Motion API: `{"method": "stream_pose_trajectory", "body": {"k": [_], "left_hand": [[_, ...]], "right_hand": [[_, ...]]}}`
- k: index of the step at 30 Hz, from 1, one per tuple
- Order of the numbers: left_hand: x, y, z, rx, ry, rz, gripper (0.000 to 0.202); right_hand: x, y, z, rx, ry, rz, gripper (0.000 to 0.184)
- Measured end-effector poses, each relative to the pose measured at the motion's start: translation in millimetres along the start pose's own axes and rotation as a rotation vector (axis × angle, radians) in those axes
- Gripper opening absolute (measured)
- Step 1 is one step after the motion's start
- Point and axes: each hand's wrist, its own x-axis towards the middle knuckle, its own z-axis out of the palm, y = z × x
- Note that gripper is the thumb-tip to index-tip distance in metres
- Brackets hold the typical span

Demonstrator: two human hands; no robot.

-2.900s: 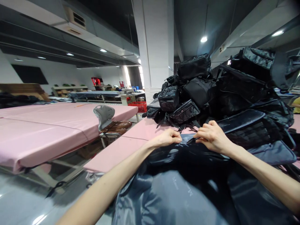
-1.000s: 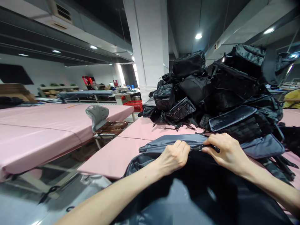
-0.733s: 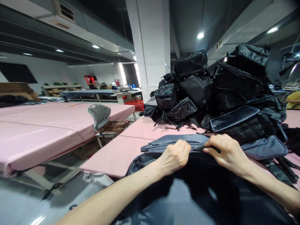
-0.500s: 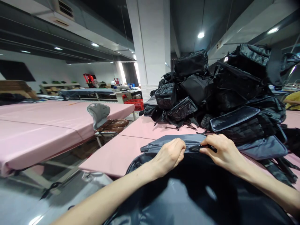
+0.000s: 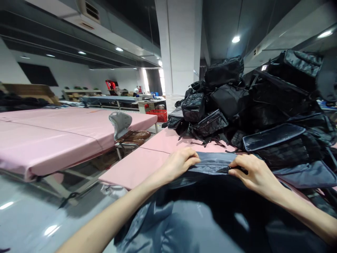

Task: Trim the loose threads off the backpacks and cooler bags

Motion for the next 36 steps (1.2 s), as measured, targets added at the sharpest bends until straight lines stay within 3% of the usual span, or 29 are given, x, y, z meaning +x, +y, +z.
{"method": "stream_pose_trajectory", "body": {"k": [5, 8, 13, 20, 22, 26, 28, 31, 34, 36], "left_hand": [[-2.6, -3.4, 2.5, 0.103, -0.071, -0.042, 0.015], [0.5, -1.9, 5.6, 0.065, -0.084, -0.071, 0.017], [-1.8, 0.6, 4.7, 0.029, -0.089, -0.135, 0.019], [-2.4, 0.6, 0.2, 0.083, -0.129, -0.117, 0.019], [-5.0, 11.9, 10.1, 0.182, -0.137, -0.049, 0.018], [-5.7, 50.2, 47.9, 0.498, -0.203, 0.253, 0.018], [6.0, 60.1, 57.7, 0.577, -0.255, 0.264, 0.017], [36.3, 39.5, 37.5, 0.592, -0.222, -0.008, 0.020], [55.7, -16.0, -15.4, 0.522, -0.025, -0.395, 0.028], [53.9, -52.2, -51.5, 0.387, 0.125, -0.688, 0.031]], "right_hand": [[2.0, 4.7, -2.7, 0.090, -0.014, 0.015, 0.015], [7.0, 8.9, -9.7, 0.137, 0.049, 0.031, 0.017], [19.3, 12.7, -22.1, -0.009, 0.204, -0.106, 0.010], [1.5, 25.0, -28.3, -0.062, 0.212, -0.139, 0.009], [-6.4, 29.1, -26.0, -0.026, 0.246, -0.092, 0.010], [-10.0, 29.1, -16.6, 0.181, 0.328, 0.117, 0.019], [-7.5, 27.8, -15.9, 0.292, 0.313, 0.218, 0.023], [-8.3, 33.5, -29.6, 0.411, 0.375, 0.380, 0.027], [-21.8, 49.1, -55.7, 0.457, 0.520, 0.545, 0.040], [-35.6, 59.9, -69.6, 0.432, 0.517, 0.640, 0.046]]}}
